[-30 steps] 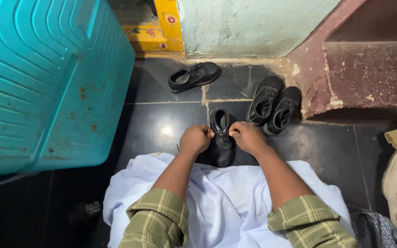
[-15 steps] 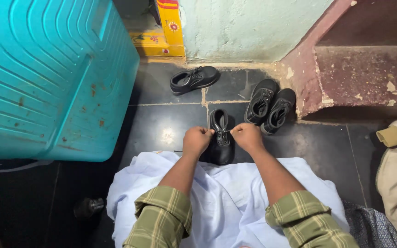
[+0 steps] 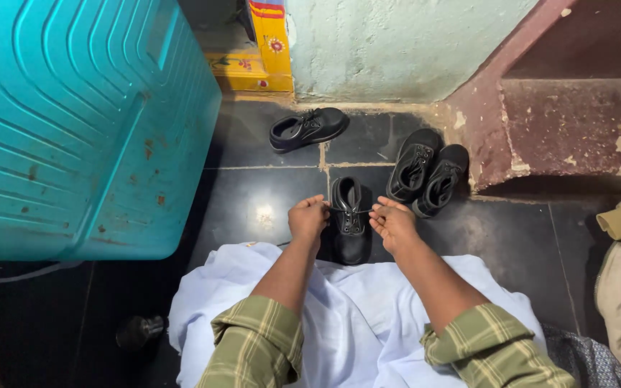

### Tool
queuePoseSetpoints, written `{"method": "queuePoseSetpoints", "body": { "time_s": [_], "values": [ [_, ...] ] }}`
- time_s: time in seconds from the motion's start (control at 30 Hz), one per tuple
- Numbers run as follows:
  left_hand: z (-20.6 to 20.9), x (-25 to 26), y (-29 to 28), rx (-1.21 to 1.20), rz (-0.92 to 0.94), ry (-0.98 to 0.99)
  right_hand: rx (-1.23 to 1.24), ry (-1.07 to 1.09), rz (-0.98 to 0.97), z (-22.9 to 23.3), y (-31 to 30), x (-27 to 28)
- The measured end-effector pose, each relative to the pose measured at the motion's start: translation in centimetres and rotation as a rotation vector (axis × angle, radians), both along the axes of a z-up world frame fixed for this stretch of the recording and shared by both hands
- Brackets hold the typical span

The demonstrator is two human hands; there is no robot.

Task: The person sits on the floor and threads a shoelace through the eyelets of a black shoe, then ties the laces. The person repeats the lacing and tying process on a second black shoe.

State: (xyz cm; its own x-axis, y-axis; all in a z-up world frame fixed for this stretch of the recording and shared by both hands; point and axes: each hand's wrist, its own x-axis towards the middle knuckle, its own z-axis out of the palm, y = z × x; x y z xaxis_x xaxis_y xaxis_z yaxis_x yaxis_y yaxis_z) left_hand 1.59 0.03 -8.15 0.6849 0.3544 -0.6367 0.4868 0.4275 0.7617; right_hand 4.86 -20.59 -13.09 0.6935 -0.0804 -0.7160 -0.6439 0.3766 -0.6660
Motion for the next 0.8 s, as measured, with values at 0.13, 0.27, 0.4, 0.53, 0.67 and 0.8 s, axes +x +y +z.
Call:
{"method": "queuePoseSetpoints", "body": {
  "time_s": [0.13,0.27,0.4,0.53,0.67,0.8],
  "values": [
    [-0.5,0.7,-0.2,0.008,0.004,-0.067,-0.089,-0.257,0.048,1.6,1.5,0.1],
    [-1.6,1.0,-0.2,-0.064,-0.204,-0.180,-0.242,-0.608,0.467,4.3,2.6,-0.4],
    [-1.7,0.5,0.6,-0.091,-0.508,-0.152,-0.810,-0.569,0.764,6.8,2.7,-1.5],
    [-0.3,-1.4,1.4,0.443,-0.683,-0.138,-0.893,-0.737,0.671,7.7,2.2,-1.9],
    [0.8,-2.0,1.0,0.347,-0.526,-0.160,-0.991,-0.767,0.680,7.4,1.6,-2.3],
    [0.9,-2.3,0.9,0.381,-0.456,-0.147,-0.900,-0.533,0.666,7.0,1.0,-2.6]
  ]
}}
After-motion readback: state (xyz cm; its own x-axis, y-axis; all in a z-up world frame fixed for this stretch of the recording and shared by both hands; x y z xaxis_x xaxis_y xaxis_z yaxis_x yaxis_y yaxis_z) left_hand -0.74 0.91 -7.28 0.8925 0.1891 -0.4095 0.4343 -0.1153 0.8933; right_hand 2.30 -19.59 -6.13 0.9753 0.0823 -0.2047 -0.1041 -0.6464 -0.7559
